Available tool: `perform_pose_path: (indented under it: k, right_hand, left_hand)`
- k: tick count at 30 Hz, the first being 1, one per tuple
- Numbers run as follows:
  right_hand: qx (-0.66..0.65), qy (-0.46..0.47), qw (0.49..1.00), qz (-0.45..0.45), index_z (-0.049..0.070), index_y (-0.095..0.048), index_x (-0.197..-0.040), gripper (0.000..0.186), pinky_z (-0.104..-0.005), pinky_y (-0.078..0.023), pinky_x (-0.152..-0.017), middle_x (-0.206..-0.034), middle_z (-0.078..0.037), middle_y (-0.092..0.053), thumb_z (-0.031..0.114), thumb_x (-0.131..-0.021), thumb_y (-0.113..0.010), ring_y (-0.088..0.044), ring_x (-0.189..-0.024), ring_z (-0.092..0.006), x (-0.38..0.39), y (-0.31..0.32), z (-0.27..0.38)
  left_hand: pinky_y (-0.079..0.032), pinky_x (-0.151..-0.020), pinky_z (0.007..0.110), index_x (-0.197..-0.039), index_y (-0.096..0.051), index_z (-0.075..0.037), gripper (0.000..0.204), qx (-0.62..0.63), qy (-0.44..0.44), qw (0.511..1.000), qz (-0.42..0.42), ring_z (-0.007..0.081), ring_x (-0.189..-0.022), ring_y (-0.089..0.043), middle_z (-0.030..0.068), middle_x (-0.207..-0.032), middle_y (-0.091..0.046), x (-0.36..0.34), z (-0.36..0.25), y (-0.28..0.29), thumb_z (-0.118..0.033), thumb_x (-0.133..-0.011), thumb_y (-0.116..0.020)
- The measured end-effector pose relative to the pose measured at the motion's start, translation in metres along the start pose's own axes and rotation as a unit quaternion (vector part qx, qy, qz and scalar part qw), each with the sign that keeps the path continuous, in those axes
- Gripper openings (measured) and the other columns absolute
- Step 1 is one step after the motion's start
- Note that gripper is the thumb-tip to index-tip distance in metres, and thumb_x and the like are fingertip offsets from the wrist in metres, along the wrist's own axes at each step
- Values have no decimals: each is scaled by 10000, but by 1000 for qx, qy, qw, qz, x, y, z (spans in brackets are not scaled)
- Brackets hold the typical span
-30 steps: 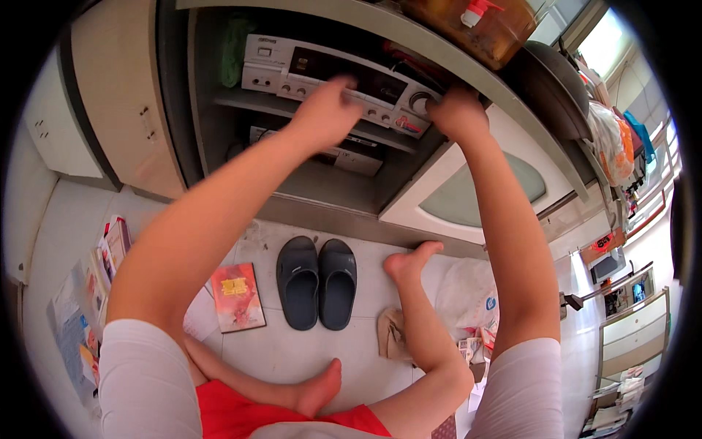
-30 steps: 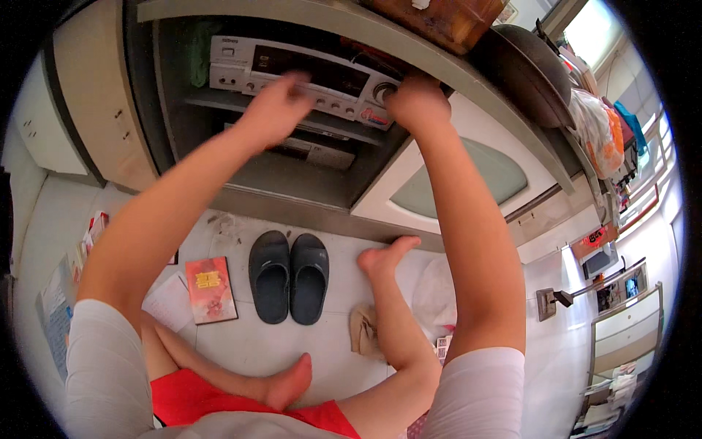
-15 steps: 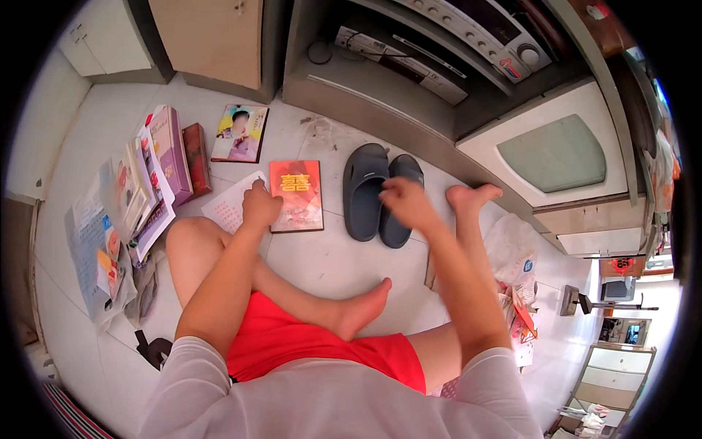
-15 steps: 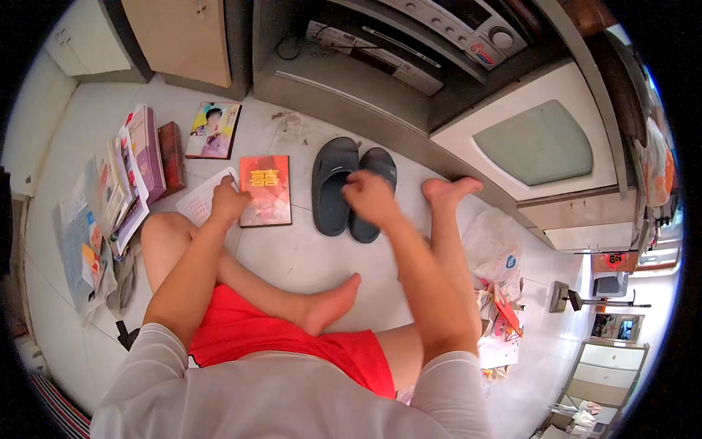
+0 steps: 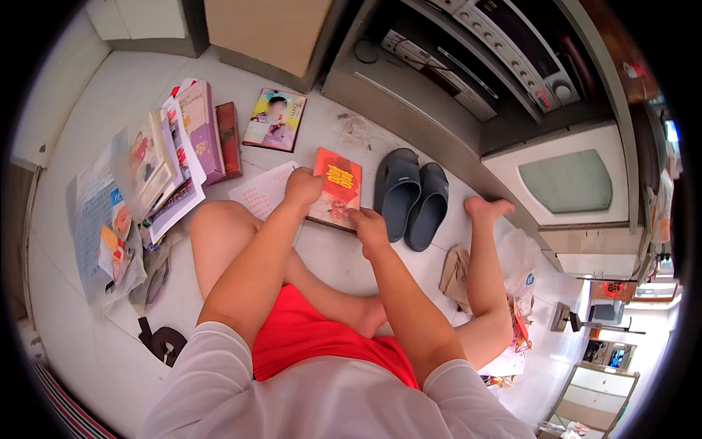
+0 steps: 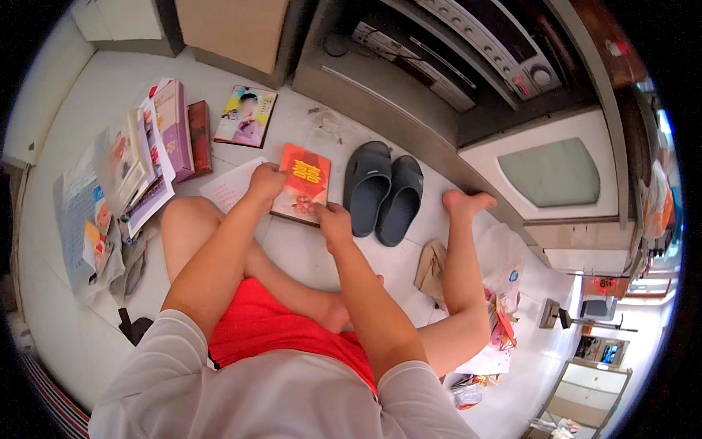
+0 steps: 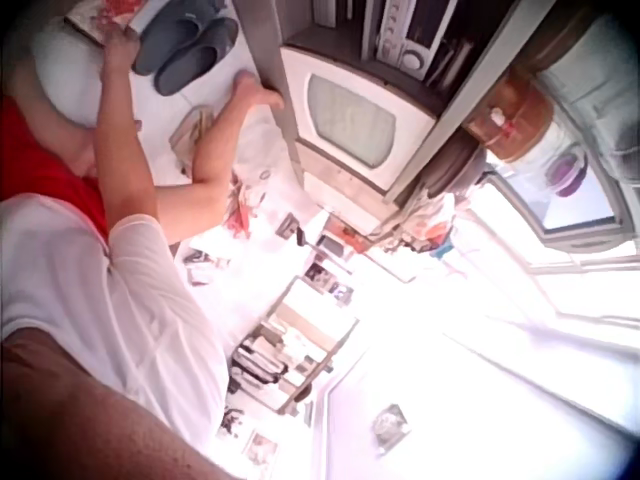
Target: The person wipes the inside of a cabinet shelf with a cloth, places audio and video equipment into the cabinet, and sorts through books, photo albums, and DVD cases on the floor by hand.
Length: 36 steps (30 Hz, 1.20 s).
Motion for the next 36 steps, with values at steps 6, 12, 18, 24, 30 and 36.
perform_pose_path:
  k: [6, 12, 18, 24, 30, 36]
  right_hand:
    - [-265, -83, 959, 58, 81, -592, -1190, 255, -332, -508, -729, -1092, -53, -678, 237, -993, -635, -652, -870, -162, 25, 3, 18]
    - [-191, -68, 974, 105, 102, -586, -1178, 215, -310, -527, -651, -1013, -26, -679, 254, -1028, -616, -637, -708, -151, 31, 5, 39]
    - [-219, -1, 972, 80, 91, -593, -1149, 173, -299, -487, -554, -927, -6, -657, 230, -1045, -591, -577, -616, -120, 23, 45, 76]
    - [-330, 48, 943, -7, 119, -542, -1101, 92, -308, -508, -579, -894, -7, -600, 194, -1049, -555, -574, -659, -140, -11, 97, 140]
    - [-364, 148, 920, -13, 78, -537, -1127, 85, -345, -549, -665, -920, -60, -592, 107, -1050, -515, -592, -717, -192, -77, 148, 229]
    - [-408, 188, 890, -73, 27, -530, -1152, 135, -333, -567, -684, -923, -92, -574, 115, -1071, -468, -593, -785, -211, -171, 200, 311]
  left_hand:
    - [-550, -733, 365, -1124, -645, 66, 261, 164, 5, 986, 22, 211, -907, -666, 121, -1007, -681, 28, -25, -16, -113, -936, -682]
    - [-539, -726, 349, -1138, -625, 54, 266, 263, -11, 965, 14, 197, -873, -649, 117, -1003, -668, 20, -28, -9, -126, -947, -671]
    - [-523, -690, 334, -1208, -578, 1, 311, 327, 51, 942, 44, 179, -819, -636, 97, -1023, -652, 41, -51, -19, -156, -952, -658]
    - [-510, -721, 305, -1159, -600, -68, 233, 285, 64, 954, 72, 155, -858, -640, 63, -1017, -677, 48, -60, -23, -178, -954, -608]
    - [-505, -719, 307, -1149, -613, -58, 244, 256, 57, 959, 106, 158, -846, -633, 66, -1013, -673, 38, -57, -37, -147, -921, -625]
    - [-483, -682, 310, -1158, -618, 7, 302, 131, -30, 985, 112, 156, -805, -611, 78, -908, -662, 28, -65, -48, -188, -930, -649]
Point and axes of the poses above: each hand's wrist, its own x-axis away from the middle knuckle, its own y-axis out of the back of the hand, z = x × y, the point moved 10 cm from there along -x, towards the middle knuckle
